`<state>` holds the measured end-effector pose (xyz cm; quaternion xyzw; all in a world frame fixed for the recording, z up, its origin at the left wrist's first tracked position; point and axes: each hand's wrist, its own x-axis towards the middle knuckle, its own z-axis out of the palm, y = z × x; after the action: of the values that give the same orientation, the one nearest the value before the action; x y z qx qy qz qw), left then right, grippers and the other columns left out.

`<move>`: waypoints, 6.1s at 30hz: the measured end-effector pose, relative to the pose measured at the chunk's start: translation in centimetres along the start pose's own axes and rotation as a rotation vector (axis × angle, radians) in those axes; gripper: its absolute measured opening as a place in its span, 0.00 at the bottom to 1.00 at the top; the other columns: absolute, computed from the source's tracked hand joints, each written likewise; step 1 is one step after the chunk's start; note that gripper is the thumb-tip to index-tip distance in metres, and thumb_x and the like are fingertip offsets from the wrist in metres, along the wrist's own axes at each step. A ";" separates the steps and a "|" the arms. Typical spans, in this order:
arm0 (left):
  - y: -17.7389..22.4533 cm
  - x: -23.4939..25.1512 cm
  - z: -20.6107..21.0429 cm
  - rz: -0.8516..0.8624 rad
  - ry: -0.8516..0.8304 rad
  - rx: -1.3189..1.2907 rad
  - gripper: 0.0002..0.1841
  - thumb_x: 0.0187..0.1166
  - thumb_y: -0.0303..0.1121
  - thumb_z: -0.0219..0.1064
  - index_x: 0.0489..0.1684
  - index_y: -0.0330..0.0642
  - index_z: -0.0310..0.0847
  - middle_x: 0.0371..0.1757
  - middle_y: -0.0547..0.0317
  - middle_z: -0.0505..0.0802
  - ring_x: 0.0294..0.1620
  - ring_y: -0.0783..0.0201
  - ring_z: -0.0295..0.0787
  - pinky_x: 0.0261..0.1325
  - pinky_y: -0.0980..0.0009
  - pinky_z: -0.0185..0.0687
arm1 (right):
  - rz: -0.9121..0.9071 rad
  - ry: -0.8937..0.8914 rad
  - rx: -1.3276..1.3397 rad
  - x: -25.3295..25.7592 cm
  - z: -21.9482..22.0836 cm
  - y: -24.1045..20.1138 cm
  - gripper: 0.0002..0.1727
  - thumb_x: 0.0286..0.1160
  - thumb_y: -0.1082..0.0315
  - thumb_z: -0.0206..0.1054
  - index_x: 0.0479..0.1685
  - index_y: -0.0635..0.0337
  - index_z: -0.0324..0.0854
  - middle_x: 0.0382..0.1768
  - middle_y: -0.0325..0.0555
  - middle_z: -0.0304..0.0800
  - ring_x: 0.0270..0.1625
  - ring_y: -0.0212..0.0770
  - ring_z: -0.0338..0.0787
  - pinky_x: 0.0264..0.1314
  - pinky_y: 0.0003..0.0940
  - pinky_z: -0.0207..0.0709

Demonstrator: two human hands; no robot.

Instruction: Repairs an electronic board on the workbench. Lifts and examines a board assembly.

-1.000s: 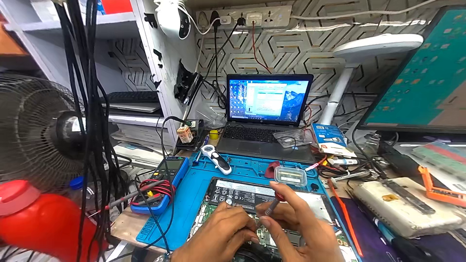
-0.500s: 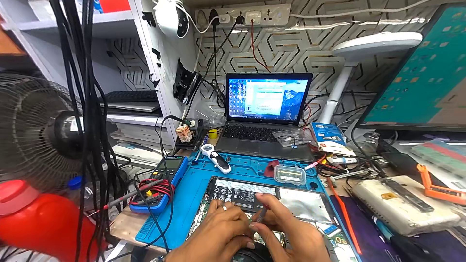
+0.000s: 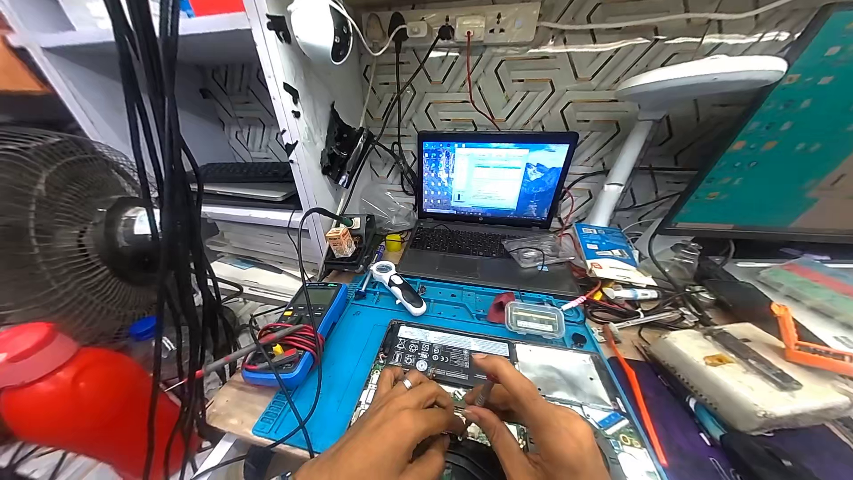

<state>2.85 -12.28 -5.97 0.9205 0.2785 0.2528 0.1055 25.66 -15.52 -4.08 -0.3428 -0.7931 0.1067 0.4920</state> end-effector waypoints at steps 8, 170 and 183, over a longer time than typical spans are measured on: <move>0.0 0.0 0.0 0.001 -0.001 -0.008 0.13 0.81 0.40 0.59 0.52 0.61 0.91 0.54 0.68 0.91 0.62 0.65 0.81 0.73 0.50 0.60 | 0.003 -0.065 0.034 0.0 -0.1 0.2 0.27 0.85 0.68 0.65 0.81 0.62 0.68 0.49 0.41 0.96 0.47 0.33 0.96 0.51 0.31 0.93; 2.6 -2.6 -3.5 -0.117 0.119 -0.590 0.09 0.81 0.23 0.67 0.55 0.32 0.83 0.47 0.53 0.97 0.45 0.67 0.96 0.52 0.68 0.93 | 0.045 0.054 0.466 1.0 -1.1 -3.2 0.32 0.77 0.79 0.69 0.81 0.69 0.61 0.50 0.53 0.95 0.50 0.46 0.98 0.55 0.43 0.95; 2.6 -3.3 -2.8 -0.035 0.217 -0.644 0.08 0.83 0.25 0.66 0.54 0.32 0.80 0.47 0.50 0.95 0.46 0.66 0.95 0.53 0.69 0.92 | -0.049 0.045 0.483 0.8 -0.7 -4.3 0.31 0.77 0.80 0.69 0.80 0.66 0.63 0.51 0.55 0.94 0.51 0.47 0.97 0.59 0.43 0.93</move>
<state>0.22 -16.18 -4.10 0.8028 0.2096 0.4225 0.3649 24.19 -18.32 -1.00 -0.1983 -0.7415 0.2737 0.5796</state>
